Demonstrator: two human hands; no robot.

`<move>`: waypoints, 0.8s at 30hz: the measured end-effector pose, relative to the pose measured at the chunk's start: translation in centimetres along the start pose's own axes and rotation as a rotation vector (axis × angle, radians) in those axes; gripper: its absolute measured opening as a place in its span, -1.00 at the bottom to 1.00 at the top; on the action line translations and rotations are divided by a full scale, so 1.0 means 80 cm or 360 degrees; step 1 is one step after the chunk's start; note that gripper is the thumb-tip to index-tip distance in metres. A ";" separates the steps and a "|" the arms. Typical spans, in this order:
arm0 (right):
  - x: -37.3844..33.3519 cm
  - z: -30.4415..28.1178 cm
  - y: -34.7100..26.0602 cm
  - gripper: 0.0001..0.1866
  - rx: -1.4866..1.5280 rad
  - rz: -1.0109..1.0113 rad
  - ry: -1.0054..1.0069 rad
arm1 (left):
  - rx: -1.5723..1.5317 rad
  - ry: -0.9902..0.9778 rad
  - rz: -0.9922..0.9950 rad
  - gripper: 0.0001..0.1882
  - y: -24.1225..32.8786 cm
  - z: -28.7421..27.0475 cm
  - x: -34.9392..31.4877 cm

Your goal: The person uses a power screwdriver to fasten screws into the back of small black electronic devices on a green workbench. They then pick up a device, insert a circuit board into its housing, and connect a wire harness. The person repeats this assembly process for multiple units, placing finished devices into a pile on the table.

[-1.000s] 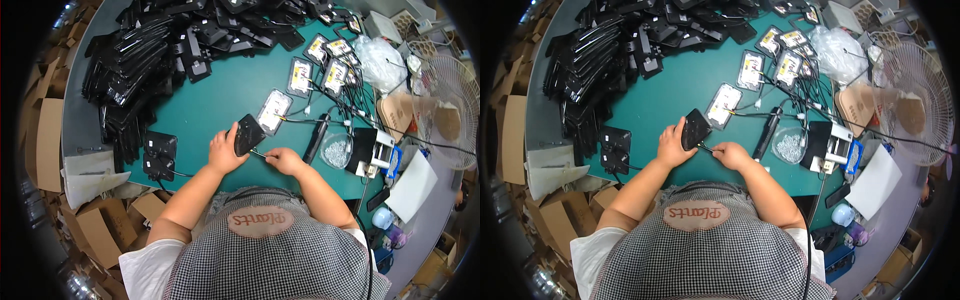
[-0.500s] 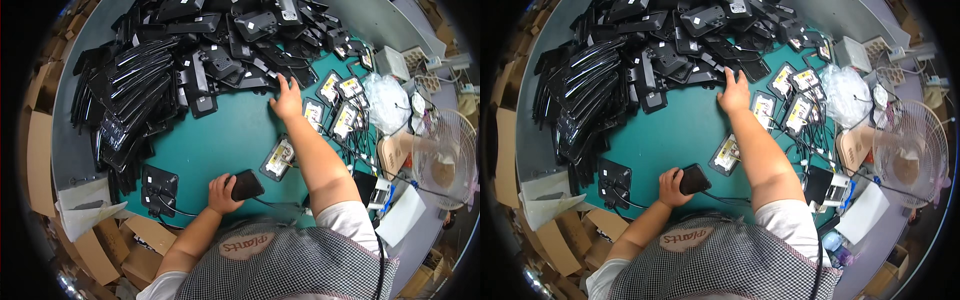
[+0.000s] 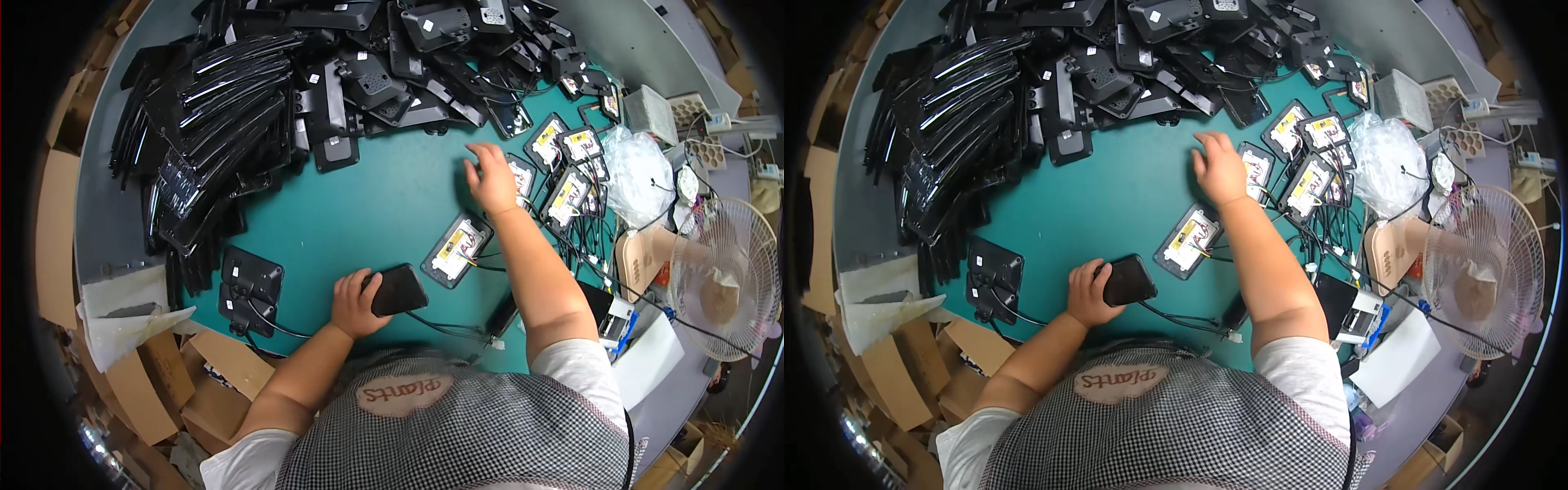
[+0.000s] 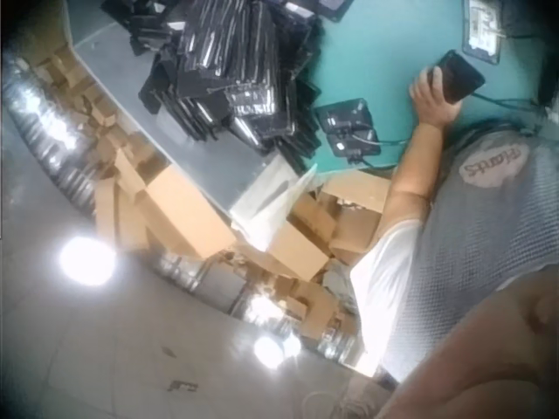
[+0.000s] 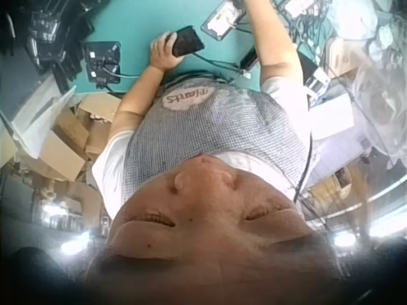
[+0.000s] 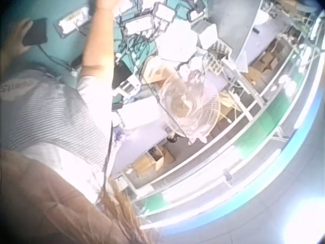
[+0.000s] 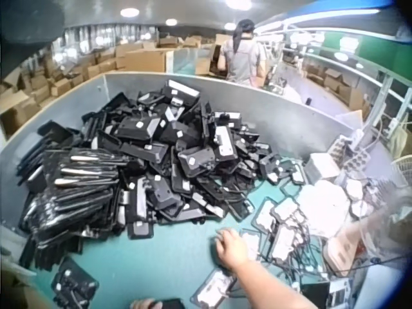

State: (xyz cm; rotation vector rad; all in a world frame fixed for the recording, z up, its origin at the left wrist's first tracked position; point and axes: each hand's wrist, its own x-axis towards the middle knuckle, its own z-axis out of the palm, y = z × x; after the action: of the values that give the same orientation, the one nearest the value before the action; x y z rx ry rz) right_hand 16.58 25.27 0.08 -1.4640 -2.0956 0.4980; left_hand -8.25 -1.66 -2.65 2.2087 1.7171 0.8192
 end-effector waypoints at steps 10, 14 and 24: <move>0.076 0.030 -0.017 -0.70 -0.0735 0.0421 -0.0359 | -0.0064 0.0017 -0.0001 -0.07 0.002 -0.003 0.002; 0.060 -0.003 -0.028 -0.78 -0.0682 0.0241 -0.0465 | -0.0069 0.0053 -0.0023 -0.11 -0.002 -0.002 -0.006; -0.092 -0.045 -0.076 -0.79 0.0191 0.0110 -0.0419 | -0.0119 0.0080 -0.0014 -0.06 -0.001 -0.007 -0.013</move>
State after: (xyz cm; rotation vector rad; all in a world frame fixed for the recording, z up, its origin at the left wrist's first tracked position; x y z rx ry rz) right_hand 16.32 16.28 4.86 -1.4718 -2.1743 0.8694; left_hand -8.80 -2.67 -2.56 2.1474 1.6888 0.9292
